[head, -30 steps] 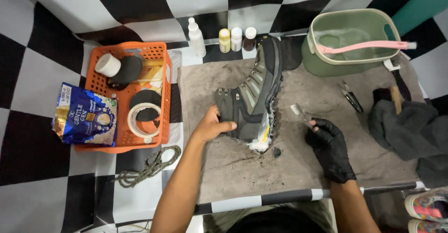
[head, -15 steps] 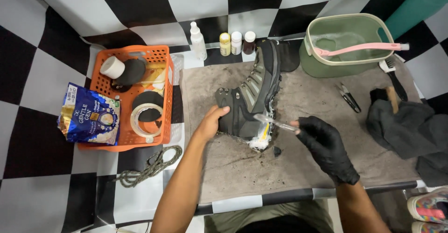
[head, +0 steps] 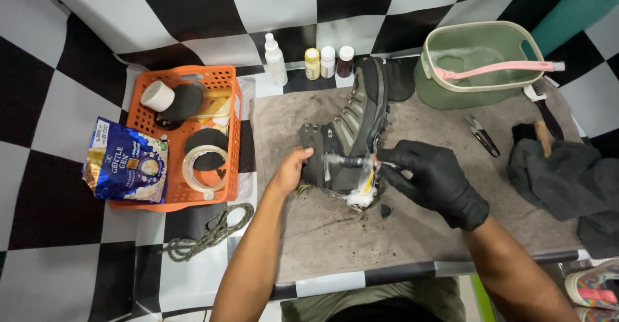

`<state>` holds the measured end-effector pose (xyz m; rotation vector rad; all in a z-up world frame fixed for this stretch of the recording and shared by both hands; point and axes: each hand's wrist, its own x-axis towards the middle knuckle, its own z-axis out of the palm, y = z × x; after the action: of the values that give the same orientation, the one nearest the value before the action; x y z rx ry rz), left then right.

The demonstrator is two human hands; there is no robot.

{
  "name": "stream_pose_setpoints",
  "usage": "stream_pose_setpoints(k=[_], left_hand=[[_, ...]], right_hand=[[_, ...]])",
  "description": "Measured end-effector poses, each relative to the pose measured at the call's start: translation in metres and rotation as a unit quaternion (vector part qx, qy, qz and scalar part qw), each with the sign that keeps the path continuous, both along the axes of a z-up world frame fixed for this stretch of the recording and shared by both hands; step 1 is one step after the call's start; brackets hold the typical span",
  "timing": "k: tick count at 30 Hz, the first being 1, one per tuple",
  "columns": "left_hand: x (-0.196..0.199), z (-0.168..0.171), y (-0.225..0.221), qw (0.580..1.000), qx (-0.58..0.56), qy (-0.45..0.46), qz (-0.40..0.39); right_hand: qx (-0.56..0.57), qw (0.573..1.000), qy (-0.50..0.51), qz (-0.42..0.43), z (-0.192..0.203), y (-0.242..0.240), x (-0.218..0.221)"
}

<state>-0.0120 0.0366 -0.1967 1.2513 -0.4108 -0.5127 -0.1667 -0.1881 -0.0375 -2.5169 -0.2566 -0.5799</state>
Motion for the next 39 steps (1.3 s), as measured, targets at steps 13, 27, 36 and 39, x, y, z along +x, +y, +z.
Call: stream_pose_setpoints(k=[13, 27, 36, 39], left_hand=[[0.054, -0.161, -0.003, 0.971, -0.008, -0.235, 0.036], [0.071, -0.211, 0.003, 0.945, -0.003, -0.324, 0.046], [0.005, -0.038, -0.014, 0.953, -0.077, -0.292, 0.034], [0.032, -0.117, -0.008, 0.958, -0.068, -0.276, 0.030]], right_hand=[[-0.112, 0.993, 0.031, 0.008, 0.000, 0.006, -0.011], [-0.106, 0.991, 0.059, 0.051, -0.005, 0.005, -0.006], [-0.029, 0.993, 0.107, 0.029, 0.002, 0.003, 0.003], [-0.023, 0.998, 0.057, -0.024, 0.004, -0.003, 0.009]])
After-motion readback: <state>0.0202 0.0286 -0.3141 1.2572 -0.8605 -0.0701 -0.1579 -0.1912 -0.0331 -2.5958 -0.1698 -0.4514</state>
